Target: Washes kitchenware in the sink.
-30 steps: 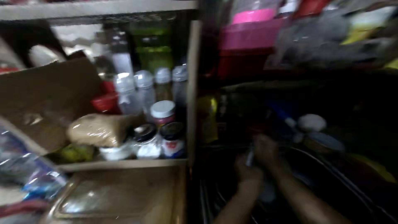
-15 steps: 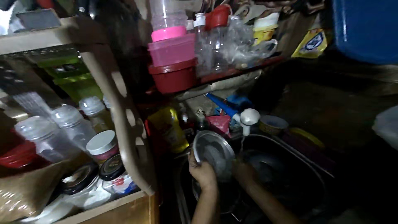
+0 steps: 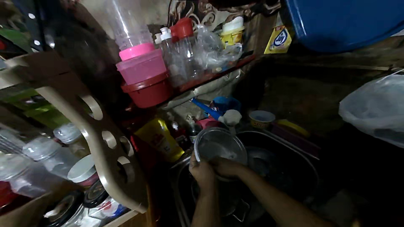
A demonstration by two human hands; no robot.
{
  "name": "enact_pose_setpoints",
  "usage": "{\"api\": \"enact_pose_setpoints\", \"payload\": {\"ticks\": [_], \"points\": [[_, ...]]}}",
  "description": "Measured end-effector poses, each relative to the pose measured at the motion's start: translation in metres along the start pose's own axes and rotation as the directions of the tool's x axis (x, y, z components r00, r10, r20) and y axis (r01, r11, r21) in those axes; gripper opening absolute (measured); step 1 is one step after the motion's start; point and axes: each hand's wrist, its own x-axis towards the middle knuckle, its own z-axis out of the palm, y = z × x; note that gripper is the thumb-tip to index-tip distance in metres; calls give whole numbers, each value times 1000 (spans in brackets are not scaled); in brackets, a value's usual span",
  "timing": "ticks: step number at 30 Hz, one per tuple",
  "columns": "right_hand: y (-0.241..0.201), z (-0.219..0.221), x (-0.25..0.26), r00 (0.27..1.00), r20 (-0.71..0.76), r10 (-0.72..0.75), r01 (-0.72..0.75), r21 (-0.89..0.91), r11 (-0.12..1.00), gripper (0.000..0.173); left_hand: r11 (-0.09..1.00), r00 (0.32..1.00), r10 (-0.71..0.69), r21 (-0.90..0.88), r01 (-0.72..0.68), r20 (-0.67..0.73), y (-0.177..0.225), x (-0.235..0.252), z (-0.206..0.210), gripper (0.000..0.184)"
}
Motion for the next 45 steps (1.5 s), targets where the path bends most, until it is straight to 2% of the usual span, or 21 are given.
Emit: {"api": "enact_pose_setpoints", "payload": {"ticks": [2, 5, 7, 9, 11, 14, 16, 18, 20, 22, 24, 26, 28, 30, 33, 35, 38, 40, 42, 43, 45], "points": [[12, -6, 1, 998, -43, 37, -42, -115, 992, 34, 997, 1000, 3, 76, -2, -12, 8, 4, -5, 32], [23, -15, 5, 925, -365, 107, -200, -227, 953, 41, 990, 999, -48, 131, 46, 13, 14, 5, -9, 35], [20, -18, 11, 837, -532, 127, -269, -199, 942, 43, 985, 996, -76, 157, 67, 52, 12, 1, -7, 39], [12, -19, 21, 773, -609, 180, -283, -77, 956, 41, 986, 995, -61, 159, 47, 84, 10, 0, -5, 42], [6, -15, 33, 757, -613, 226, -225, 81, 971, 40, 989, 994, -48, 142, 33, 100, 6, 3, -4, 42], [-2, 10, 42, 844, -533, 58, 58, 198, 978, 34, 997, 995, -58, 64, 53, 83, -3, 11, -8, 39], [-5, 18, 31, 939, -333, -84, 141, 152, 978, 31, 998, 996, -59, 40, 57, 64, -7, 19, -15, 38], [6, 20, 21, 976, -156, -152, 156, 14, 988, 31, 995, 996, -68, 79, 64, 53, -3, 25, -23, 40], [14, 11, 8, 999, -29, -44, 38, -167, 985, 30, 985, 996, -74, 157, 66, 44, 0, 28, -29, 40], [26, 1, 0, 993, -113, 33, -66, -299, 952, 34, 969, 995, -81, 238, 66, 54, 1, 26, -29, 39], [39, -7, 6, 936, -351, -13, -116, -341, 933, 33, 965, 992, -98, 251, 76, 76, 0, 21, -22, 39], [42, -10, 26, 824, -563, -61, -138, -304, 942, 32, 971, 987, -94, 229, 62, 129, 1, 14, -16, 41], [30, -5, 35, 768, -638, -56, -79, -181, 980, 35, 977, 984, -80, 207, 46, 160, 1, 13, -10, 39], [19, 9, 33, 789, -584, -191, 107, -176, 979, 34, 978, 984, -86, 202, 54, 154, -1, 13, -5, 37], [28, 11, 30, 808, -399, -434, 288, -376, 881, 26, 961, 981, -90, 275, 39, 173, 5, 12, -6, 38], [47, -3, 28, 784, -385, -486, 242, -532, 811, 28, 939, 972, -85, 343, 5, 220, 17, 10, -9, 40], [64, -16, 23, 846, -363, -390, 127, -573, 809, 33, 919, 966, -10, 383, -92, 257, 29, 7, -5, 39], [62, -1, 19, 890, -413, -192, -9, -439, 898, 36, 923, 967, 32, 364, -125, 253, 29, 7, 2, 41], [38, 11, 5, 954, -295, 59, -101, -128, 987, 42, 929, 973, 37, 351, -117, 227, 23, 9, 9, 43], [23, 13, -3, 974, -208, 92, -86, 35, 996, 38, 931, 978, 18, 353, -92, 208, 19, 10, 10, 43], [-2, 7, -19, 998, -52, -23, 34, 213, 976, 37, 940, 992, -44, 341, 0, 121, 15, 14, 9, 37]]}}
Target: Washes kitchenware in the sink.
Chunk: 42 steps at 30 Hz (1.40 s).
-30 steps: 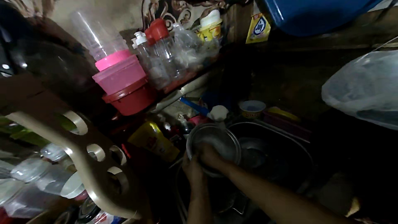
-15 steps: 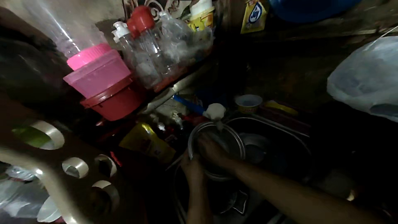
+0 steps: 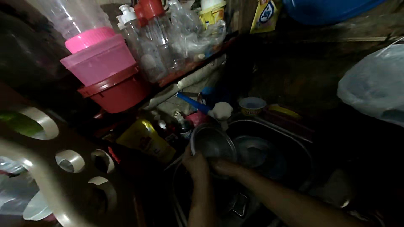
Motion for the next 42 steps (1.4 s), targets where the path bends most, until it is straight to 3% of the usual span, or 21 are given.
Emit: {"api": "enact_pose_setpoints", "payload": {"ticks": [2, 3, 5, 7, 10, 13, 15, 17, 20, 21, 23, 26, 29, 31, 34, 37, 39, 40, 42], "points": [[-8, -3, -7, 991, 88, -99, 95, 52, 994, 44, 992, 994, -87, -94, 81, -60, 3, 2, -7, 28], [-14, -2, -11, 990, 92, -111, 112, -6, 994, 47, 982, 990, -127, -148, 118, -56, 7, 0, -12, 28], [-34, 4, -16, 996, 25, -84, 87, -178, 980, 42, 966, 988, -152, -213, 144, -20, 19, -5, -18, 25], [-53, 3, -21, 993, -111, -34, 10, -210, 978, 34, 979, 998, -67, -192, 70, 21, 33, -9, -26, 21], [-46, -3, -30, 889, -445, -110, 133, 20, 991, 23, 988, 996, 94, -122, -93, 2, 40, -17, -41, 32], [-30, -7, -45, 779, -627, 8, 221, 287, 932, 31, 988, 995, 26, -150, -40, -96, 5, -14, -44, 40], [-16, -15, -49, 774, -612, 163, 201, 482, 853, 41, 970, 983, -151, -206, 128, -102, -27, -9, -43, 46], [1, -20, -45, 785, -563, 259, 218, 642, 736, 43, 893, 951, -309, -339, 295, 12, -48, -4, -41, 56], [42, -21, -39, 833, -470, 292, 281, 814, 508, 44, 776, 883, -421, -423, 468, 206, -58, -4, -38, 62], [54, -23, -38, 822, -467, 326, 272, 825, 495, 45, 764, 870, -420, -416, 493, 259, -62, -3, -37, 60], [64, -24, -39, 713, -539, 448, 167, 752, 638, 43, 798, 881, -348, -393, 458, 321, -71, -2, -30, 52], [76, -38, -41, 577, -693, 432, -24, 514, 857, 38, 921, 944, -261, -241, 307, 204, -65, -6, -16, 47], [92, -67, -43, 429, -837, 339, 89, 412, 907, 36, 978, 976, -186, -78, 196, 113, -47, -7, -5, 49], [74, -76, -52, 383, -892, 240, 222, 341, 913, 34, 982, 979, -178, -50, 184, 103, -41, -6, 6, 50], [43, -41, -62, 407, -892, -196, 321, -61, 945, 28, 965, 962, -260, -22, 263, 86, -33, -13, 25, 53], [43, 14, -46, 414, -624, -663, 278, -606, 745, 23, 975, 963, -218, -4, 221, 157, -28, -21, 35, 53], [40, 18, -39, 418, -522, -743, 132, -774, 619, 24, 990, 978, -121, -49, 131, 170, -24, -27, 37, 50], [34, 8, -38, 433, -527, -732, 102, -778, 620, 24, 996, 987, -57, -56, 65, 149, -22, -29, 39, 52], [16, -21, -45, 562, -590, -580, 40, -681, 731, 25, 997, 985, 63, -45, -57, 160, -18, -35, 39, 55]]}}
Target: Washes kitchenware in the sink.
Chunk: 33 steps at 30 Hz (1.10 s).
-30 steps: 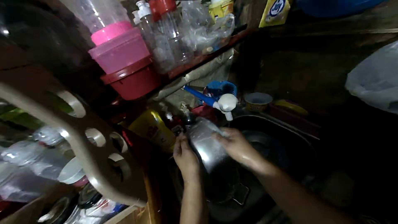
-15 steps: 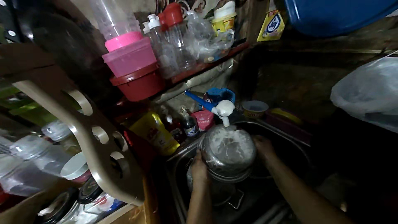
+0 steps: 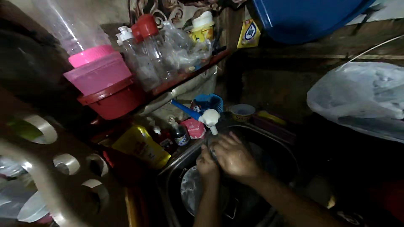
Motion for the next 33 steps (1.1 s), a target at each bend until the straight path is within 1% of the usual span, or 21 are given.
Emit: {"api": "enact_pose_setpoints", "payload": {"ticks": [2, 4, 5, 6, 8, 9, 10, 13, 15, 16, 18, 20, 22, 25, 27, 28, 29, 30, 31, 32, 33], "points": [[16, -31, 26, 942, 177, 285, -300, 62, 952, 25, 994, 993, 109, -12, -108, 44, 0, -8, 0, 50], [27, -48, 39, 820, 275, 502, -538, 74, 839, 30, 995, 992, 102, -16, -101, 79, 2, -17, -4, 48], [21, -50, 36, 817, 262, 514, -546, 65, 835, 30, 995, 991, 101, -22, -100, 85, 3, -18, -6, 49], [6, -49, 28, 859, 218, 464, -485, 51, 873, 27, 994, 990, 107, -42, -103, 89, 3, -17, -6, 49], [-28, -36, 5, 957, 113, 269, -273, 17, 962, 21, 985, 982, 148, -102, -136, 119, -2, -16, -7, 47], [-36, -28, -2, 978, 61, 201, -201, -12, 980, 21, 977, 973, 185, -128, -168, 135, -4, -16, -7, 45], [-35, -27, -2, 981, 35, 191, -191, -4, 982, 17, 970, 964, 222, -135, -202, 148, -3, -17, -7, 46], [5, -62, 26, 903, 188, 385, -412, 131, 902, 15, 959, 943, 277, -115, -259, 186, 4, -25, -13, 47], [47, -82, 43, 811, 350, 468, -565, 266, 781, 13, 975, 967, 204, -120, -187, 155, 6, -30, -21, 49], [69, -82, 42, 803, 388, 453, -583, 353, 732, 11, 989, 988, 105, -112, -92, 116, 7, -33, -24, 51], [101, -65, 26, 826, 367, 427, -562, 498, 660, 12, 984, 988, -142, -101, 147, 60, 6, -34, -26, 57], [112, -43, 2, 821, 280, 498, -562, 549, 619, 24, 946, 955, -294, -145, 289, -18, 1, -35, -23, 61], [104, -26, -22, 742, 276, 611, -637, 573, 515, 34, 905, 919, -388, -222, 364, -73, -6, -38, -23, 60], [71, -7, -49, 621, 191, 760, -695, 583, 421, 34, 840, 883, -459, -374, 393, -103, -30, -36, -24, 60], [44, 5, -60, 617, 120, 778, -703, 528, 476, 34, 845, 888, -444, -387, 368, -124, -45, -32, -23, 60], [30, 14, -65, 646, 67, 761, -677, 511, 530, 35, 886, 904, -407, -300, 355, -132, -50, -30, -23, 56], [18, 25, -69, 692, -14, 722, -625, 489, 609, 35, 934, 927, -354, -97, 343, -128, -50, -27, -22, 47], [7, 37, -74, 753, -106, 649, -544, 453, 706, 35, 924, 949, -297, 217, 314, -108, -46, -24, -21, 42], [1, 49, -80, 833, -174, 525, -430, 393, 813, 35, 812, 963, -259, 524, 258, -74, -42, -18, -20, 51], [-2, 59, -83, 909, -206, 364, -294, 304, 906, 34, 677, 966, -256, 706, 208, -40, -35, -12, -17, 63], [-3, 64, -83, 965, -180, 192, -156, 194, 968, 35, 636, 961, -277, 745, 202, -24, -29, -6, -14, 64]]}}
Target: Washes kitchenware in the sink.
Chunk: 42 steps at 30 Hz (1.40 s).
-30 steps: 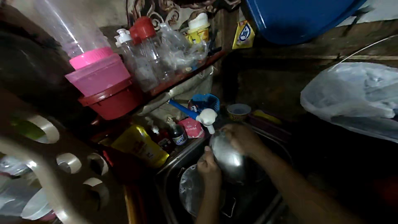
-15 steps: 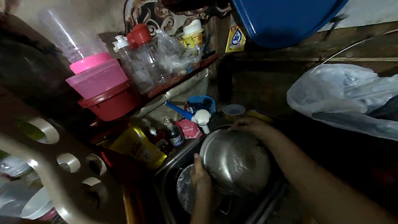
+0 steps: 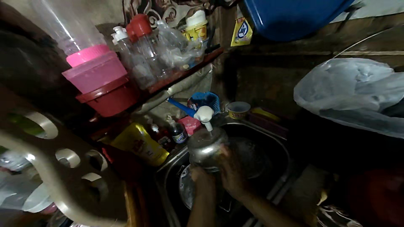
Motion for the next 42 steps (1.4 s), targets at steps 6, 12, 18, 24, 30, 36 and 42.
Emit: {"api": "enact_pose_setpoints", "payload": {"ticks": [6, 12, 18, 24, 30, 36, 42], "points": [[-15, -5, 68, 947, 185, -263, 303, -239, 922, 20, 570, 993, -117, -819, 73, 7, 28, 15, -4, 64], [0, -31, 116, 953, 301, 18, -49, 95, 994, 27, 512, 993, -110, -854, 96, 46, 8, 28, 3, 70], [57, -37, 101, 759, 388, 523, -578, 33, 816, 39, 387, 989, -115, -912, 135, 97, -21, 38, 9, 60], [66, -58, 93, 634, 208, 744, -772, 226, 595, 35, 342, 994, -62, -934, 107, 91, -22, 37, 16, 52], [84, -56, 66, 569, 285, 771, -774, 502, 386, 34, 303, 990, -44, -942, 143, 135, -17, 39, 29, 53], [80, -57, 57, 454, 433, 778, -737, 674, 55, 40, 320, 980, 4, -928, 189, 201, -15, 49, 41, 56], [93, -46, 51, 311, 358, 881, -699, 713, -43, 30, 557, 975, 141, -828, 67, 174, -3, 66, 29, 50]]}}
